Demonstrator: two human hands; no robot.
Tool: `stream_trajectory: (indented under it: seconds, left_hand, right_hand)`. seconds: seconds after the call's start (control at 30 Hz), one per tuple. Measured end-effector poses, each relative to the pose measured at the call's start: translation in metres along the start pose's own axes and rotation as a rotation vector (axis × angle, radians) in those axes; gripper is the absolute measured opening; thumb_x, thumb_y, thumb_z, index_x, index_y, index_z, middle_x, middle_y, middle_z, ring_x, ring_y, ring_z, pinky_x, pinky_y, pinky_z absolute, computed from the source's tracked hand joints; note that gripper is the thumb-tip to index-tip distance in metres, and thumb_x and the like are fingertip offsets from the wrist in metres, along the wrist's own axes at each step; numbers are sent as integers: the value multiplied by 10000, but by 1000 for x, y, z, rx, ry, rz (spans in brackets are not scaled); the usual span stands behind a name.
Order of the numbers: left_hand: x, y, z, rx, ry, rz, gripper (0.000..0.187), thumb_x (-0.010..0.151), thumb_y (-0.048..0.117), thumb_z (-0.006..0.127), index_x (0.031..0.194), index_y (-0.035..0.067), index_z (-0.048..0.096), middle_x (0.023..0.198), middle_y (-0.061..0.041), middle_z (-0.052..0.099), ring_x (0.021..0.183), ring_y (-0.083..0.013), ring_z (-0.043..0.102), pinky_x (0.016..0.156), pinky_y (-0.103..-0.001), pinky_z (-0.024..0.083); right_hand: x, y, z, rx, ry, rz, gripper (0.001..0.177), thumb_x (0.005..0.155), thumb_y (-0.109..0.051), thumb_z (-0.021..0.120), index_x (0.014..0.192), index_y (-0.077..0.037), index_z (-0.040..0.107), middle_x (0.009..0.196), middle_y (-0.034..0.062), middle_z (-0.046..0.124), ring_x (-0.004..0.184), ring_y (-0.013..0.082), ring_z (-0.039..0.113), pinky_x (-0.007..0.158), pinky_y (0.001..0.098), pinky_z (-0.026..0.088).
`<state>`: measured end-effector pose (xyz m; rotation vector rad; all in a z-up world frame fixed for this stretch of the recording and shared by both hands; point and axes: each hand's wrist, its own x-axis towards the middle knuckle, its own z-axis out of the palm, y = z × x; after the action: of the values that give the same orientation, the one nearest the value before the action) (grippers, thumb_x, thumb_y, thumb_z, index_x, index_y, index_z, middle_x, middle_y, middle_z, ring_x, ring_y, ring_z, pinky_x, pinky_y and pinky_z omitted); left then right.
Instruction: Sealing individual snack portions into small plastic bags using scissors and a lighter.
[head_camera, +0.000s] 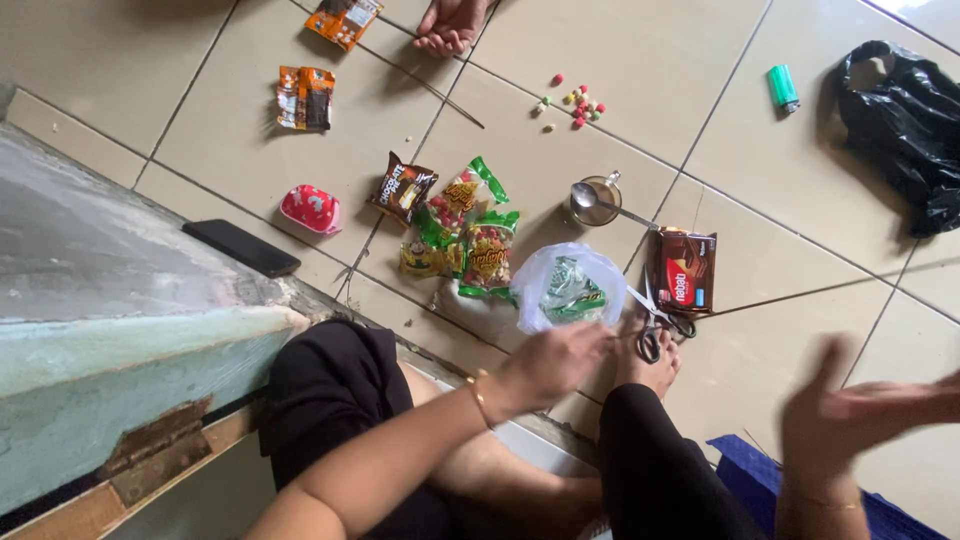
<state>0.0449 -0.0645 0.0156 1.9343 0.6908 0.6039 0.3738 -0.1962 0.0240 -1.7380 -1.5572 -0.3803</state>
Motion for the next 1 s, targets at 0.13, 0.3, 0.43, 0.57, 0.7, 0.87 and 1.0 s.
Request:
stream_trajectory:
  seconds: [0.13,0.3,0.43,0.57,0.7,0.87,1.0]
  left_hand:
    - [2,0,60,-114,-19,153,189,1070,128,512,1178,11,615,1157,-141,655,1065,-318,684,944,-430,574]
    - [36,47,54,171,142,216,596,955,331,641,1459,35,525,1310,-154,570,1213,-292,603,1184,-560,331]
    - [64,62,35,41,113,141,744,1012,415,602,1602,37,353,1584,-130,467,1413,-251,540,1180,-462,394]
    - [91,70,14,-727,88,95,836,1064,517,548,1658,57,182,1657,-165,357,1544,-268,384,1255,-449,378]
    - [83,22,31,-1185,131,45,398,1254,423,364,1328,49,478,1336,-149,664,1308,-255,632,1192,-412,497]
    - [45,-3,-18,-1047,246,-267,406,1171,351,276,1254,71,558,1320,-125,681,1259,-223,647,1123,-380,518]
    - [16,-48,-12,-1120,277,-416,399,1149,314,318,1265,25,568,1290,-155,696,1199,-251,683,1067,-380,567]
  right_hand:
    - [-30,72,-12,95,-83,65,507,1158,-277,490,1536,-123,188,1599,145,209,1457,302,238,1238,451,130]
    - [-18,174,-8,238,-209,169,259,1188,-258,420,1361,-69,390,1376,107,402,1217,225,380,1099,380,272]
    - [7,180,-2,356,-316,264,283,1211,-242,365,1223,-33,555,1199,69,556,1026,157,492,988,318,385]
    - [115,-24,15,5,-459,198,387,1166,-257,424,1007,-39,701,961,84,643,793,200,572,756,339,450]
    - [58,-25,13,-339,-617,200,481,1201,-347,441,865,-144,720,787,57,608,635,227,576,573,353,416]
    - [-48,123,15,-373,-626,101,503,1235,-354,434,813,-159,628,833,19,587,809,201,534,770,350,402]
    - [-96,183,-2,-462,-689,146,435,1246,-350,520,881,-212,714,904,56,608,931,242,554,961,427,405]
